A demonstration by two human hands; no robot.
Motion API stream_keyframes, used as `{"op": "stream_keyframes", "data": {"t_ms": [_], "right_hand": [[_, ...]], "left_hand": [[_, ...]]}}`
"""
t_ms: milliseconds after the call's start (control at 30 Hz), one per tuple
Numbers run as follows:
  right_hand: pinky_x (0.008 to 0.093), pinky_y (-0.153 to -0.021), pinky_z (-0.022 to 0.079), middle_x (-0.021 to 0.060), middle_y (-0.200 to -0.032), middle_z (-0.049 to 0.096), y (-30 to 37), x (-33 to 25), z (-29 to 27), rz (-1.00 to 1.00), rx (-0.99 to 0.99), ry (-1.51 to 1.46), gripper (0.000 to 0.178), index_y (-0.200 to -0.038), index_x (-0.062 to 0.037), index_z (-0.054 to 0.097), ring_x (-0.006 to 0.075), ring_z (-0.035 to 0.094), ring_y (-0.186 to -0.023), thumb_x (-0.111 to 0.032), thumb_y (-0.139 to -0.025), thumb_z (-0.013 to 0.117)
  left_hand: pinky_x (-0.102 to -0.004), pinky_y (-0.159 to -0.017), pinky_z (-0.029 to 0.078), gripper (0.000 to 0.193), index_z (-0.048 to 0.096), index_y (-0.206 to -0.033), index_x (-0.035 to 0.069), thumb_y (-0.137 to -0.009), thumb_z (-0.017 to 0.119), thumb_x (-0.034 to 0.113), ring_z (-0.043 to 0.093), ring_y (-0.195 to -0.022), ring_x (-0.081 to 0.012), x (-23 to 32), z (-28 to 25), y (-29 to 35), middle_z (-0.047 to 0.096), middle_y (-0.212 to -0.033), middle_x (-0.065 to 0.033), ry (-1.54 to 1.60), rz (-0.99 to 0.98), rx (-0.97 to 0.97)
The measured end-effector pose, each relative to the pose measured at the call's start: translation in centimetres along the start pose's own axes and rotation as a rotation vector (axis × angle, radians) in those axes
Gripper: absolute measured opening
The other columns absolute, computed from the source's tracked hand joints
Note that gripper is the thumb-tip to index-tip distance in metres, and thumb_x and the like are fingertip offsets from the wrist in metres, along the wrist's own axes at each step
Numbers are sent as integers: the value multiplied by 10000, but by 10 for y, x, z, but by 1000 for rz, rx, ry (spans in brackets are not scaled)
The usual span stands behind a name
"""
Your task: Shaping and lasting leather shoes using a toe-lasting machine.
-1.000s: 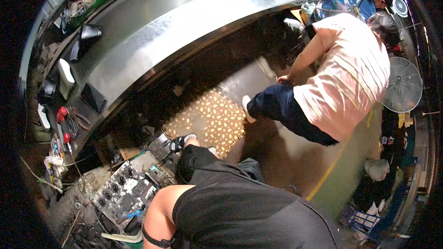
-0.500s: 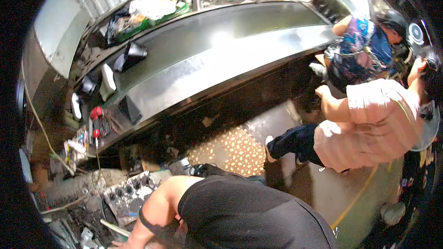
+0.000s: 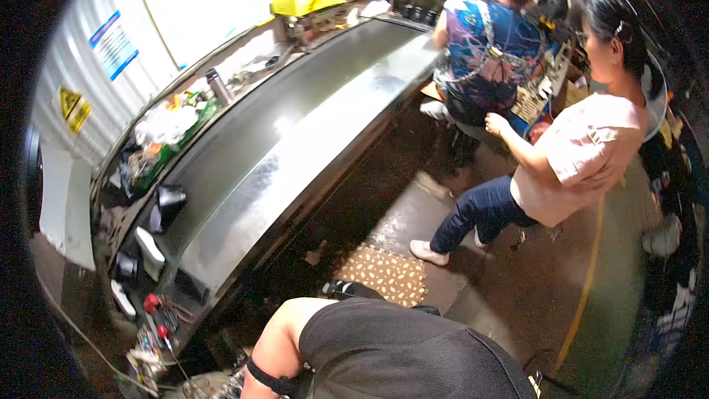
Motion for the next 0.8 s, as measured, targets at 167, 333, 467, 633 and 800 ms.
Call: {"op": "stream_keyframes", "data": {"t_ms": [167, 333, 467, 633, 800], "right_hand": [[438, -804, 534, 230, -1151, 639, 18, -10, -90, 124, 85, 181, 719, -1332, 8, 521, 383, 638, -965, -493, -853, 711], [411, -832, 526, 223, -1180, 651, 74, -35, -206, 540, 200, 170, 761, -1392, -26, 470, 341, 653, -1002, -435, -827, 773], [384, -889, 521, 221, -1219, 646, 132, -59, -304, 668, 512, 392, 823, -1458, -54, 402, 311, 647, -1070, -409, -822, 786], [402, -1061, 431, 249, -1352, 547, 193, -103, -411, 971, 1006, 444, 853, -1395, 39, 450, 330, 551, -1233, -253, -663, 777], [341, -1089, 400, 161, -1314, 599, 232, -174, -513, 1054, 1437, 985, 633, -1261, 1, 594, 255, 528, -1272, -192, -685, 774]], "left_hand": [[-396, -921, 471, 397, 644, -1170, 67, -833, 707, 269, 591, -1055, -278, 8, 7, -36, 635, -1187, -125, -9, -6, 18], [-410, -940, 465, 428, 641, -1187, 76, -817, 730, 272, 585, -1076, -288, 17, 16, -83, 629, -1209, -128, 3, 10, 45], [-422, -956, 460, 453, 638, -1200, 83, -804, 748, 274, 580, -1093, -295, 40, 28, -129, 624, -1227, -129, -1, 24, 64], [-458, -1071, 408, 513, 501, -1352, -1, -917, 636, 233, 527, -1213, -312, 70, 73, -185, 586, -1279, -194, 635, -434, 11], [-466, -1051, 426, 487, 496, -1357, -14, -947, 587, 231, 539, -1209, -335, 75, 45, -205, 582, -1284, -205, 287, -270, -16]]}}
Point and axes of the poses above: each hand's wrist, its own y-axis away from the middle knuckle, its own z-axis out of the palm, x = y × z, the point moved 2 cm from there along -y, towards the middle knuckle
